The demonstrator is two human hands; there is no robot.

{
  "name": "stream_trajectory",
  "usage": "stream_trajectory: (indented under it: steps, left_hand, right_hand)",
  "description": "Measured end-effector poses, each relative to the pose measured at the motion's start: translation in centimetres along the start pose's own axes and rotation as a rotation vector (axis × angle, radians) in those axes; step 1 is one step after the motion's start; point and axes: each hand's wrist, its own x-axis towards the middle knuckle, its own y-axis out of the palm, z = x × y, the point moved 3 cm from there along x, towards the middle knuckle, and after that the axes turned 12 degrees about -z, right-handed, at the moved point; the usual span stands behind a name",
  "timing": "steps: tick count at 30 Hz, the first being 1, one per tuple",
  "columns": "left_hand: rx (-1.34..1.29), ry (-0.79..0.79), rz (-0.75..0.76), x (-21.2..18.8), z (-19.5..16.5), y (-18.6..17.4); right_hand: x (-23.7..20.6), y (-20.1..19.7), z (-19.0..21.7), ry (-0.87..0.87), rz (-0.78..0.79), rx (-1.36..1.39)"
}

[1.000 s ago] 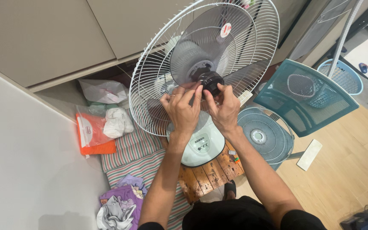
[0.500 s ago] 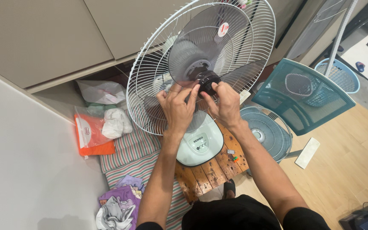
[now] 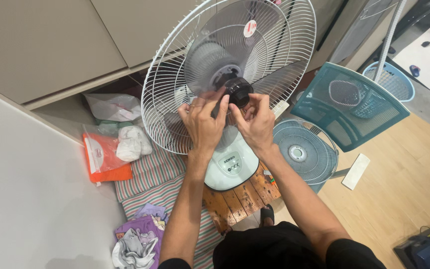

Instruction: The person reassembles a pedestal electric fan on a small wooden table. They attach the translucent fan blades onto the motor shaft, thread and tighten the black retaining cap by hand, then position the front wire grille guard over the blades and secure it, finishing with the fully assembled fan standing on the table.

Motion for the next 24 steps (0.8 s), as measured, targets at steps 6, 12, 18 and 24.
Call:
stream_trajectory:
  steps: [6, 12, 18, 24]
  left_hand:
    - [-0.058, -0.064, 0.043, -0.2, 0.1, 0.3]
    - [-0.175, -0.105, 0.098, 0.3, 0.5, -0.3]
    - [-0.224, -0.088, 0.178, 1.1, 1.2, -0.4]
    - [-0.243, -0.081, 0.209, 1.1, 1.8, -0.1]
  right_hand:
    - [0.6, 0.2, 0.1, 0.021, 0.005, -0.052]
    - [0.3, 0.8, 0.4, 0.021, 0.028, -0.097]
    - [0.6, 1.1, -1.1, -0.036, 0.059, -0.085]
    - [0.8, 1.4, -2.2, -0.194, 0.060, -0.102]
